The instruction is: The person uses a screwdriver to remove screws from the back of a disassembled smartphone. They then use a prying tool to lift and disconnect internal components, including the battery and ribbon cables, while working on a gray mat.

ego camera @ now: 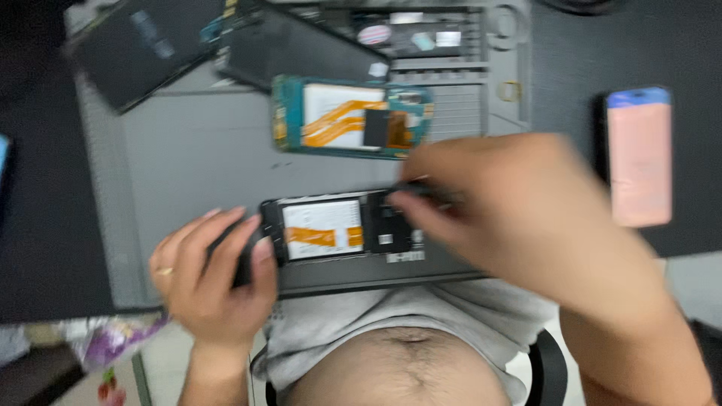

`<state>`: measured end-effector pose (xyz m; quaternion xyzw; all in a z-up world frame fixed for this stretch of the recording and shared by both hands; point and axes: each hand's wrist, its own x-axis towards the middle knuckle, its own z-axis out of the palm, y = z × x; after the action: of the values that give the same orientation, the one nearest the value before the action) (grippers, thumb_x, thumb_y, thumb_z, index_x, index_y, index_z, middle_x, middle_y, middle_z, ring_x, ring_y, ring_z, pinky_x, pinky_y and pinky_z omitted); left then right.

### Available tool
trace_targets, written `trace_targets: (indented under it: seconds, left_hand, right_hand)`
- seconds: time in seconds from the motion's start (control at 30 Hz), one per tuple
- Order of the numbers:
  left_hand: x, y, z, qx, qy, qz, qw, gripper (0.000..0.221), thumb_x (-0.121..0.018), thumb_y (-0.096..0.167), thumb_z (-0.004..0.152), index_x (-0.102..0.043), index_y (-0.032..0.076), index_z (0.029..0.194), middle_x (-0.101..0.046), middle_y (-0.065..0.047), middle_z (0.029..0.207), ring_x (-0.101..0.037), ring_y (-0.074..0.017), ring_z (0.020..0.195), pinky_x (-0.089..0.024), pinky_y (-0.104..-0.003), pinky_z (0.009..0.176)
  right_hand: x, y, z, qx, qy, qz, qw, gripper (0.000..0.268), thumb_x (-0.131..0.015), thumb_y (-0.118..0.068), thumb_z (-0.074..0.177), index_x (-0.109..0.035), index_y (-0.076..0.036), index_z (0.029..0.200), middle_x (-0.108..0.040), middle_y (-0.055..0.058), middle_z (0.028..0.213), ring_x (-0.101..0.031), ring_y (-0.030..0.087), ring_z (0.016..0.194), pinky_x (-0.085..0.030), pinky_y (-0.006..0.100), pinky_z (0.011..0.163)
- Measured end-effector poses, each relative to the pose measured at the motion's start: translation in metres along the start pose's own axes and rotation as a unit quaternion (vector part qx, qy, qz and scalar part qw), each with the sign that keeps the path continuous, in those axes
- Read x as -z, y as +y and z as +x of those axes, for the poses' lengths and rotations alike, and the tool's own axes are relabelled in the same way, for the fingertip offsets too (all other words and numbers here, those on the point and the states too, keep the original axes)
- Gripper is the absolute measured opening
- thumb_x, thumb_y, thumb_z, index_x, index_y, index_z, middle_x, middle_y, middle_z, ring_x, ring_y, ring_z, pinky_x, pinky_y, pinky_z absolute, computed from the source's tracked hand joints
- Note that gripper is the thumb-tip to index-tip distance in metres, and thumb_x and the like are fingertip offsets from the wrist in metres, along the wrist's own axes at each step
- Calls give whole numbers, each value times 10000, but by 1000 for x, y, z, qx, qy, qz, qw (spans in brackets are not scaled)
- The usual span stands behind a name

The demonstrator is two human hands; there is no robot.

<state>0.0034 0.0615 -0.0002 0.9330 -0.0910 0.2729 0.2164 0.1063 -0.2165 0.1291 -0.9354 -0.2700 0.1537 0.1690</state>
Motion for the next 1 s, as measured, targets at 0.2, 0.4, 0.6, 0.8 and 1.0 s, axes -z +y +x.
trace_targets:
  seconds: [0.2,0.4,0.6,0.8,1.0]
  left_hand:
    - [1,-1,-5,20,-23,2,1000,188,-657,269,1051,-775,143,1124,-750,-55,1212,-753,-326,1097,-538,-509,955]
    - [1,1,0,24,7,15,1000,202,-616,298,1056,-767,167,1082,-756,2,1183,-757,-262,1097,-559,-457,934]
    - [-2,0,-2,17,21,15,1000,184,-630,286,1049,-768,169,1082,-750,16,1185,-722,-229,1117,-552,-429,942]
    - [-4,4,-5,19,11,-8,1000,172,-693,314,1042,-750,178,1131,-738,12,1218,-709,-232,1146,-534,-444,980]
    - [-3,46,9,18,-50,-121,991,350,-823,469,1009,-754,167,1170,-717,8,1254,-665,-239,1202,-501,-479,1069]
  right_hand:
    - [-31,-14,1,-21,213,255,943,127,-823,58,1025,-745,140,1084,-719,225,956,-634,221,704,-517,276,651]
    - [-91,-22,22,-111,209,340,910,107,-830,29,1084,-772,64,1167,-715,128,888,-744,191,708,-539,228,611]
    - [-98,-24,28,-21,214,235,948,83,-836,87,1092,-800,78,1167,-769,154,984,-709,174,693,-550,242,676]
    - [-101,-26,4,-85,259,305,912,85,-761,94,1111,-733,124,1185,-730,222,969,-673,214,645,-524,268,623]
    - [-124,-19,-36,-120,283,549,777,429,-626,-394,1087,-513,6,1196,-655,248,759,-799,344,698,-714,369,598]
